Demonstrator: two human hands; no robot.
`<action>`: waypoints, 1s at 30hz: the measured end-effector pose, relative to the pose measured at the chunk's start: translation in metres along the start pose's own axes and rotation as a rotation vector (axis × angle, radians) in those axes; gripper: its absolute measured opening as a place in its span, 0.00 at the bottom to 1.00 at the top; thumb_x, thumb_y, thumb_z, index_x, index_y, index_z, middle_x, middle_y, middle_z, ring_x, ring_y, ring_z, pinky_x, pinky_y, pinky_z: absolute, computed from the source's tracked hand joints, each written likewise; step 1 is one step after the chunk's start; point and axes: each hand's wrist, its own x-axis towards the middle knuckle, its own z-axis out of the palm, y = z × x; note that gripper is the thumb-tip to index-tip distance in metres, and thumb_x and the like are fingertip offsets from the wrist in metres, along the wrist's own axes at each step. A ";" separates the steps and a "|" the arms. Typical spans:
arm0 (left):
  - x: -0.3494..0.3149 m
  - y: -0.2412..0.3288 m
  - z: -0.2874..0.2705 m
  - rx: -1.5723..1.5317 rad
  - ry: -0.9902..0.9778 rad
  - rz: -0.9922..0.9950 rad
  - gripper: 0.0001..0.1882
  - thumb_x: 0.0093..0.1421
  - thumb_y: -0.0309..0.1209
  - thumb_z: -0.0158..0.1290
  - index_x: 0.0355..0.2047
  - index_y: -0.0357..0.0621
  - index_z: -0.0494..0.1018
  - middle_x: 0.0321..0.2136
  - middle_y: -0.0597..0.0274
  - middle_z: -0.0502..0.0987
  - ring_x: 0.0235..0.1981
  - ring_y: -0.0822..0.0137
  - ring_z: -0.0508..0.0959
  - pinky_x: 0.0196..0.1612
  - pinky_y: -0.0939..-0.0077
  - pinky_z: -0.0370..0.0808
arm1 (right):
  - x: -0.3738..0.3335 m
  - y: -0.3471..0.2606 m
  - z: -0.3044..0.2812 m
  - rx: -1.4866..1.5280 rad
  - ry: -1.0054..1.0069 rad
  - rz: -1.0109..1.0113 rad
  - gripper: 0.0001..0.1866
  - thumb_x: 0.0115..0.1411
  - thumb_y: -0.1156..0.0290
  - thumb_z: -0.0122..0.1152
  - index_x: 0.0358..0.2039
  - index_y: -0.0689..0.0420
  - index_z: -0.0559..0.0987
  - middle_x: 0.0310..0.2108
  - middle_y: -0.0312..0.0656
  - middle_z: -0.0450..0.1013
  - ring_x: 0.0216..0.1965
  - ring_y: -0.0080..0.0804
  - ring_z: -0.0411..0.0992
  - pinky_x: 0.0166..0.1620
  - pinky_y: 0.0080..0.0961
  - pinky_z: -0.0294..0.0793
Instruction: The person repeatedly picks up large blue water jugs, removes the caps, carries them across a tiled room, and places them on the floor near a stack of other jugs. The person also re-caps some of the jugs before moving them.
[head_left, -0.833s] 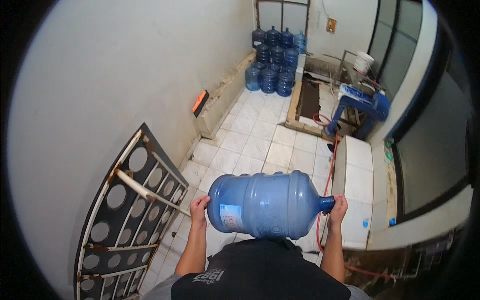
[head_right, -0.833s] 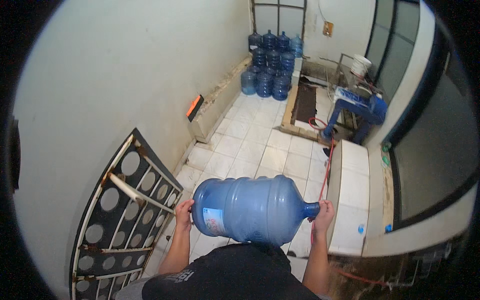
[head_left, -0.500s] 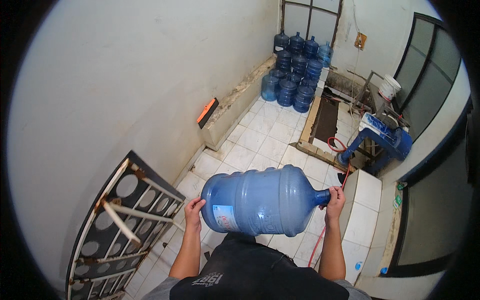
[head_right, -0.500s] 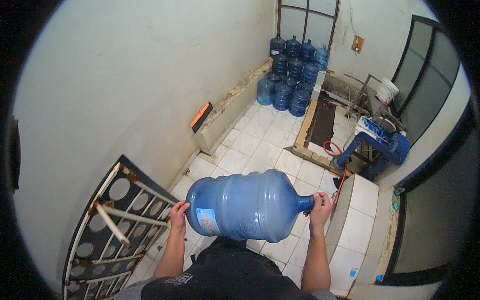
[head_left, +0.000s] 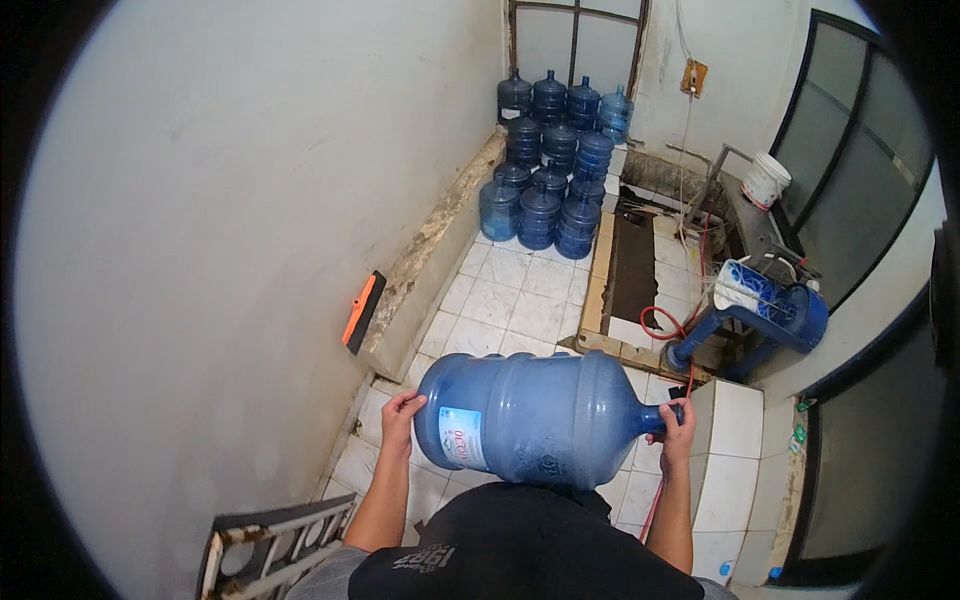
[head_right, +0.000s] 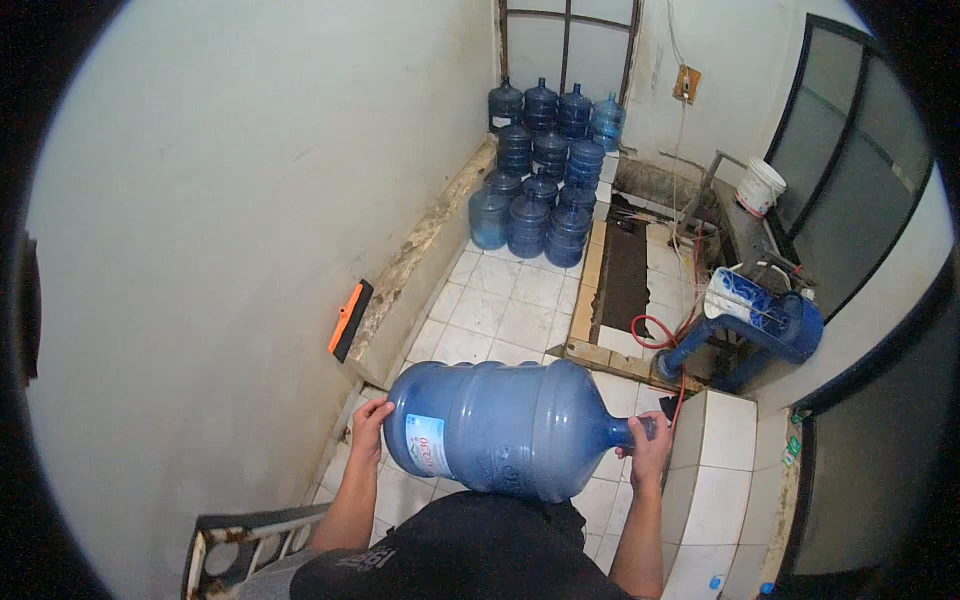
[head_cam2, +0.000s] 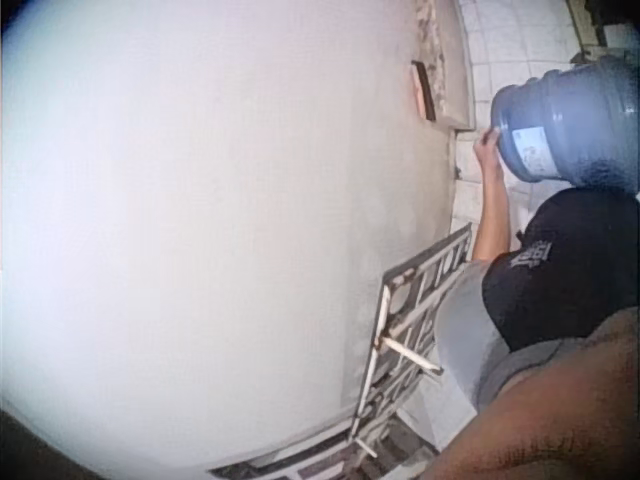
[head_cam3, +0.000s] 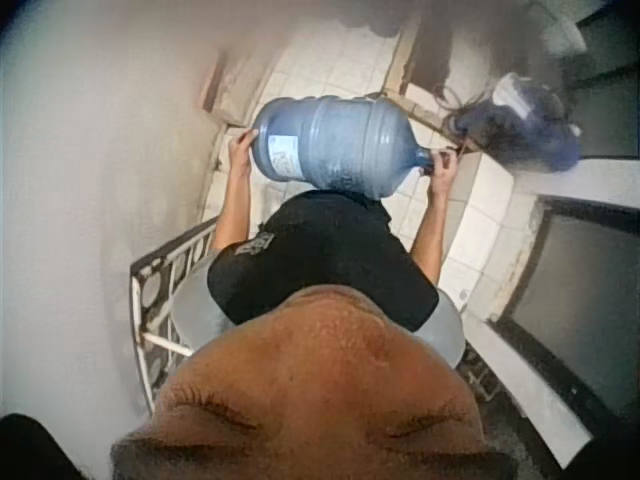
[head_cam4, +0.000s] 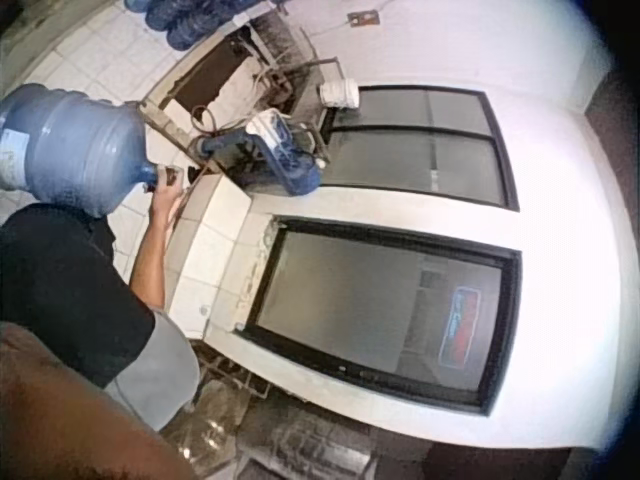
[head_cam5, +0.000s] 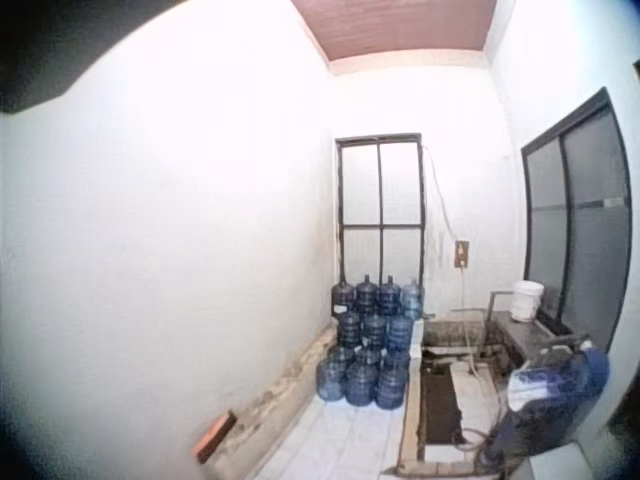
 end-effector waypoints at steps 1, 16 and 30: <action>0.026 0.003 0.015 0.017 0.006 0.004 0.18 0.49 0.29 0.64 0.40 0.32 0.77 0.32 0.61 0.78 0.35 0.72 0.75 0.42 0.81 0.70 | 0.019 -0.001 0.011 0.022 0.011 0.025 0.11 0.58 0.66 0.61 0.36 0.55 0.69 0.25 0.37 0.67 0.16 0.27 0.69 0.13 0.24 0.72; 0.365 0.041 0.122 0.074 0.236 0.013 0.20 0.49 0.30 0.65 0.40 0.31 0.75 0.31 0.63 0.77 0.32 0.73 0.75 0.40 0.82 0.70 | 0.423 -0.011 0.242 -0.037 -0.277 -0.004 0.10 0.57 0.73 0.64 0.33 0.59 0.70 0.24 0.37 0.68 0.18 0.24 0.69 0.15 0.23 0.75; 0.670 0.004 0.146 -0.024 0.383 -0.129 0.13 0.55 0.35 0.60 0.34 0.36 0.78 0.29 0.66 0.78 0.31 0.73 0.74 0.38 0.78 0.69 | 0.666 -0.078 0.498 -0.044 -0.574 0.047 0.15 0.54 0.72 0.69 0.37 0.64 0.73 0.27 0.41 0.71 0.20 0.25 0.72 0.19 0.23 0.77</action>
